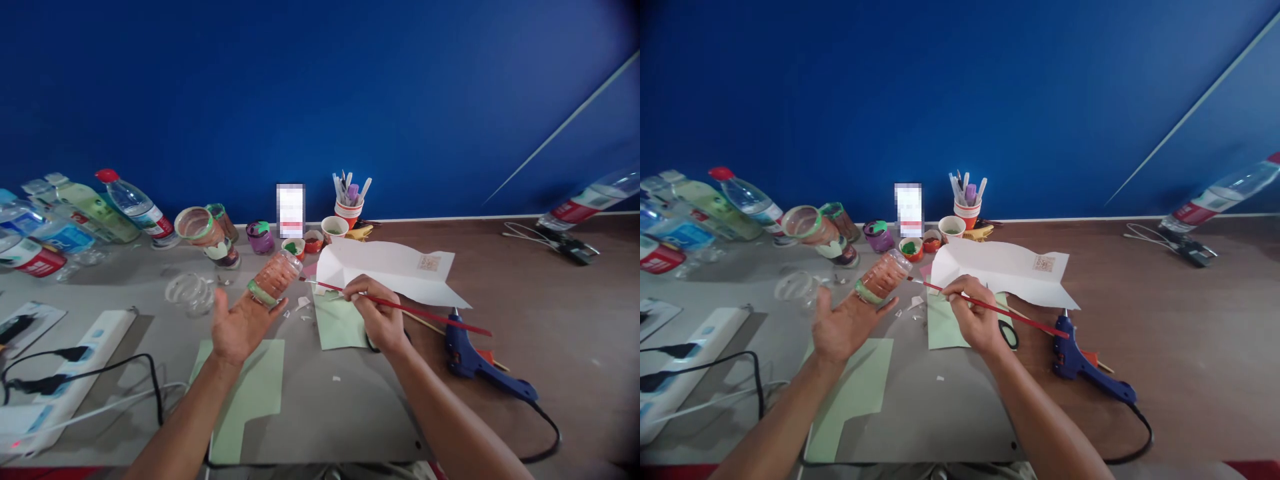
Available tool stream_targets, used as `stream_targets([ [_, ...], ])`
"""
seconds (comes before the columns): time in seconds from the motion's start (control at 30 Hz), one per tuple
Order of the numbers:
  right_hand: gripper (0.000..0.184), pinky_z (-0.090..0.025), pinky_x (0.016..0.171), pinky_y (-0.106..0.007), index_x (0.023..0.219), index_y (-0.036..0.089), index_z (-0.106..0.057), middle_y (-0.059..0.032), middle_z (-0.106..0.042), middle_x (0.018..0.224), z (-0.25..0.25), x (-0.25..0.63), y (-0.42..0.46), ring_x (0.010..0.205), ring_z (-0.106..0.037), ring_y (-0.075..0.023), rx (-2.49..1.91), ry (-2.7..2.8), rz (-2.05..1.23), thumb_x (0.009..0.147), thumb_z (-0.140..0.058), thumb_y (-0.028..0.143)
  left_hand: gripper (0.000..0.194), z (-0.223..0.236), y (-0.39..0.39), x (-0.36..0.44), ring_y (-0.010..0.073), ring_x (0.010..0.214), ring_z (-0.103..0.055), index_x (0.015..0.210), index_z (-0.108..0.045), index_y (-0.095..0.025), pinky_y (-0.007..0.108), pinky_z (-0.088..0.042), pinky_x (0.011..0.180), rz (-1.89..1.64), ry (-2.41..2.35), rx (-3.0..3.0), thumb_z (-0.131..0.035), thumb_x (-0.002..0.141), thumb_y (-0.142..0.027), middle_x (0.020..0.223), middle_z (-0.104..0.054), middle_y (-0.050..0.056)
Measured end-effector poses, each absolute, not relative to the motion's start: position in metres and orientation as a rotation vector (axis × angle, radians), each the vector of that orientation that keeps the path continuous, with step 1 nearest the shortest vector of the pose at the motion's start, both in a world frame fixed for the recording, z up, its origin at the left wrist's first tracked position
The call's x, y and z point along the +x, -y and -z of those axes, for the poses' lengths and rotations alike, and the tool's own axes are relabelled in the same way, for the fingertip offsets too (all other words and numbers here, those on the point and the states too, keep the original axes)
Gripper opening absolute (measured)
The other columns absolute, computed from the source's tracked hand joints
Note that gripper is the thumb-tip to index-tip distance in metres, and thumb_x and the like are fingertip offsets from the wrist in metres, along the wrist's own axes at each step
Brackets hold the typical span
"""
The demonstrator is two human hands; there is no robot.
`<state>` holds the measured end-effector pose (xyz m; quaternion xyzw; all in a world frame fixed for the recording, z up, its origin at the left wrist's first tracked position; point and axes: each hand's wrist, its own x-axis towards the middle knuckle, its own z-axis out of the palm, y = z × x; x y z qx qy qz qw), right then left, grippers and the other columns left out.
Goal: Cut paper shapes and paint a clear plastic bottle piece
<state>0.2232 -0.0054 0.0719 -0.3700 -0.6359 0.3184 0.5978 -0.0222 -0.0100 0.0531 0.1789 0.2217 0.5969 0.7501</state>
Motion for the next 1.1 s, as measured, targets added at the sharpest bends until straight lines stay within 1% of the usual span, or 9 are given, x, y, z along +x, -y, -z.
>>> stream_targets([
  [0.13,0.022,-0.047,0.073,-0.034,0.084,0.023,-0.069,-0.0021,-0.066,0.079,-0.0732,0.2230,0.0053,0.078,-0.062,-0.0188,-0.809,1.474,-0.715,0.084,-0.052,0.010,0.092,-0.0534,0.0099,-0.0226,0.0315,0.150,-0.018,0.137,-0.053,-0.012,0.059,-0.018,0.119,-1.269,-0.512,0.382,-0.032,0.081,-0.082,0.140,-0.058,0.016],
  [0.2,0.021,-0.047,0.073,-0.035,0.083,0.023,-0.069,-0.0022,-0.066,0.078,-0.0741,0.2237,0.0050,0.077,-0.062,-0.0192,-0.813,1.499,-0.713,0.084,-0.052,0.011,0.093,-0.0538,0.0101,-0.0223,0.0319,0.150,-0.019,0.138,-0.052,-0.011,0.059,-0.019,0.119,-1.267,-0.521,0.378,-0.032,0.081,-0.082,0.139,-0.058,0.016],
  [0.33,0.021,-0.046,0.068,-0.034,0.077,0.022,-0.069,-0.0018,-0.063,0.071,-0.0758,0.2259,0.0045,0.072,-0.060,-0.0190,-0.834,1.467,-0.715,0.082,-0.052,0.011,0.093,-0.0546,0.0098,-0.0221,0.0319,0.150,-0.019,0.138,-0.051,-0.011,0.060,-0.019,0.119,-1.282,-0.520,0.376,-0.033,0.082,-0.082,0.137,-0.061,0.016],
  [0.5,0.021,-0.047,0.072,-0.034,0.081,0.023,-0.070,-0.0024,-0.067,0.076,-0.0758,0.2259,0.0041,0.076,-0.062,-0.0193,-0.806,1.481,-0.716,0.083,-0.052,0.011,0.091,-0.0542,0.0094,-0.0222,0.0338,0.148,-0.023,0.136,-0.054,-0.012,0.060,-0.018,0.119,-1.267,-0.512,0.360,-0.030,0.082,-0.082,0.141,-0.057,0.017],
  [0.57,0.022,-0.047,0.070,-0.034,0.079,0.023,-0.070,-0.0017,-0.065,0.074,-0.0749,0.2268,0.0037,0.074,-0.060,-0.0186,-0.827,1.478,-0.726,0.082,-0.052,0.009,0.091,-0.0547,0.0095,-0.0218,0.0342,0.148,-0.025,0.135,-0.055,-0.013,0.060,-0.016,0.119,-1.283,-0.511,0.353,-0.028,0.083,-0.082,0.143,-0.054,0.018],
  [0.67,0.022,-0.046,0.067,-0.032,0.078,0.023,-0.070,-0.0013,-0.063,0.071,-0.0741,0.2283,0.0032,0.071,-0.059,-0.0182,-0.798,1.442,-0.749,0.082,-0.052,0.010,0.091,-0.0569,0.0097,-0.0205,0.0326,0.149,-0.023,0.135,-0.055,-0.013,0.059,-0.015,0.120,-1.296,-0.517,0.341,-0.027,0.083,-0.082,0.142,-0.055,0.017],
  [0.87,0.020,-0.049,0.073,-0.035,0.085,0.023,-0.070,-0.0028,-0.067,0.079,-0.0743,0.2241,0.0060,0.078,-0.062,-0.0191,-0.782,1.480,-0.756,0.087,-0.052,0.014,0.092,-0.0601,0.0105,-0.0185,0.0295,0.150,-0.020,0.138,-0.052,-0.013,0.056,-0.013,0.121,-1.261,-0.517,0.379,-0.026,0.083,-0.082,0.142,-0.056,0.014],
  [0.97,0.020,-0.050,0.071,-0.032,0.088,0.023,-0.070,-0.0027,-0.068,0.080,-0.0750,0.2218,0.0074,0.077,-0.062,-0.0178,-0.809,1.483,-0.756,0.089,-0.052,0.015,0.090,-0.0588,0.0111,-0.0180,0.0294,0.150,-0.019,0.136,-0.054,-0.014,0.054,-0.013,0.121,-1.259,-0.525,0.401,-0.025,0.084,-0.082,0.143,-0.055,0.013],
  [1.1,0.018,-0.051,0.068,-0.031,0.087,0.022,-0.071,-0.0031,-0.069,0.079,-0.0722,0.2213,0.0078,0.075,-0.064,-0.0174,-0.878,1.466,-0.765,0.089,-0.053,0.018,0.091,-0.0558,0.0108,-0.0183,0.0309,0.149,-0.022,0.134,-0.055,-0.013,0.053,-0.016,0.121,-1.279,-0.541,0.427,-0.026,0.083,-0.082,0.146,-0.052,0.015],
])
